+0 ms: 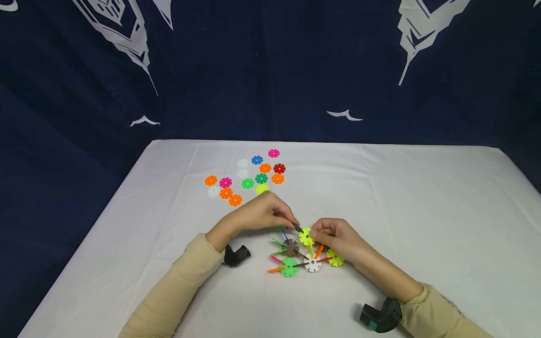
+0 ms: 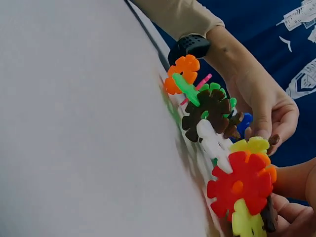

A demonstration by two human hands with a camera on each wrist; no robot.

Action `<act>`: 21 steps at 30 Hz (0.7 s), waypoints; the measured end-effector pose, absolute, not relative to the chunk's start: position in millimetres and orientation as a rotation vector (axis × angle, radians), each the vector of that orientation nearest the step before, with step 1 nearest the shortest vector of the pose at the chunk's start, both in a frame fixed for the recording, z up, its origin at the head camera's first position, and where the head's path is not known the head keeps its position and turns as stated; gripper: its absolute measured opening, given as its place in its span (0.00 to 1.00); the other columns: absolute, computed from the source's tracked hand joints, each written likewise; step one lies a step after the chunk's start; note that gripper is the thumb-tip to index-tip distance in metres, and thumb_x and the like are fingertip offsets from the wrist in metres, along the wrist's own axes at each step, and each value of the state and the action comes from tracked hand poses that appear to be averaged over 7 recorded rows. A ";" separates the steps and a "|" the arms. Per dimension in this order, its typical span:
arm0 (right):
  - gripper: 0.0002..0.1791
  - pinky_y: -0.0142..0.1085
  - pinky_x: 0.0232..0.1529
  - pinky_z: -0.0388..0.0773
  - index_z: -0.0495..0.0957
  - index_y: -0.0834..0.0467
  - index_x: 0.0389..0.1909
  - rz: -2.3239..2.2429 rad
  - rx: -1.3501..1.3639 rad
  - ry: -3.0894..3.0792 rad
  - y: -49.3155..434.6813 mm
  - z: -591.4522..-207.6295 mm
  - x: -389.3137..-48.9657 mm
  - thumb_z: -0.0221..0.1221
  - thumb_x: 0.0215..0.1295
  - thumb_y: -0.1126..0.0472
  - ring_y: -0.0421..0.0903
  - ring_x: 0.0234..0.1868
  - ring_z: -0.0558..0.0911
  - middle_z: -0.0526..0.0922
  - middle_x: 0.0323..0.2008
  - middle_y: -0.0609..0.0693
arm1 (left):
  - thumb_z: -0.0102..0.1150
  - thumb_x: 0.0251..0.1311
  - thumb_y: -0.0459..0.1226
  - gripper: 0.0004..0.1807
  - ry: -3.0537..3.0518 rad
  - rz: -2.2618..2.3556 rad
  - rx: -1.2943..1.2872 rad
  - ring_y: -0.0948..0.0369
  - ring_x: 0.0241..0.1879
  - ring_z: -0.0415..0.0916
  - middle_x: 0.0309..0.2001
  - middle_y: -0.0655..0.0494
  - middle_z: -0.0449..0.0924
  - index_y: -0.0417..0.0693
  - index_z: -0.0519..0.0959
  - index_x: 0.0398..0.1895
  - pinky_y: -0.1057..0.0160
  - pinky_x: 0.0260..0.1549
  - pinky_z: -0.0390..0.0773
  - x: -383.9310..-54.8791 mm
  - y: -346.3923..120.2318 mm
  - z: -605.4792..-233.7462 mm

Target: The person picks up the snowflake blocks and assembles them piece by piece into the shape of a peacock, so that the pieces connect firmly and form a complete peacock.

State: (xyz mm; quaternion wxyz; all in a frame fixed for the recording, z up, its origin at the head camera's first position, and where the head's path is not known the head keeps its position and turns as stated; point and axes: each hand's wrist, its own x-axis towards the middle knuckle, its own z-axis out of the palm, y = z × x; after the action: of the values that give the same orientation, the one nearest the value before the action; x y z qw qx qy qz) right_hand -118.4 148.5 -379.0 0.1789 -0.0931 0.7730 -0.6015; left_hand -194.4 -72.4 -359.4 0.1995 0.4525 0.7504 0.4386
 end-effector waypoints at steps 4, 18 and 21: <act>0.06 0.30 0.22 0.71 0.75 0.70 0.33 -1.741 -0.249 2.194 147.4 -380.3 -116.1 0.55 0.65 0.69 0.42 0.21 0.72 0.75 0.20 0.51 | 0.66 0.51 0.27 0.05 2.114 1.218 1.283 0.63 0.28 0.80 0.30 0.57 0.84 0.39 0.85 0.32 0.66 0.33 0.79 -191.1 -70.0 -360.2; 0.05 0.30 0.20 0.73 0.75 0.70 0.31 -1.826 -0.148 2.178 146.8 -379.6 -117.0 0.55 0.64 0.71 0.41 0.20 0.73 0.76 0.21 0.51 | 0.66 0.51 0.28 0.04 2.149 1.283 1.289 0.64 0.26 0.80 0.29 0.55 0.84 0.38 0.85 0.31 0.66 0.31 0.80 -190.3 -65.7 -366.8; 0.06 0.29 0.20 0.73 0.76 0.70 0.31 -1.798 -0.158 2.199 145.5 -380.6 -118.5 0.56 0.63 0.70 0.41 0.20 0.73 0.77 0.20 0.52 | 0.65 0.53 0.29 0.06 2.062 1.274 1.256 0.62 0.30 0.81 0.32 0.54 0.84 0.37 0.85 0.34 0.64 0.34 0.80 -195.3 -70.7 -364.0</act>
State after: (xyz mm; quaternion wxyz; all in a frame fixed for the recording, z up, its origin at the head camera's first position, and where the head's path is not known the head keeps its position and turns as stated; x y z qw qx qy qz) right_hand -118.5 145.5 -380.6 0.1480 -0.0550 0.7644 -0.6251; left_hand -195.3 -70.7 -364.0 0.2043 0.4504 0.7394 0.4568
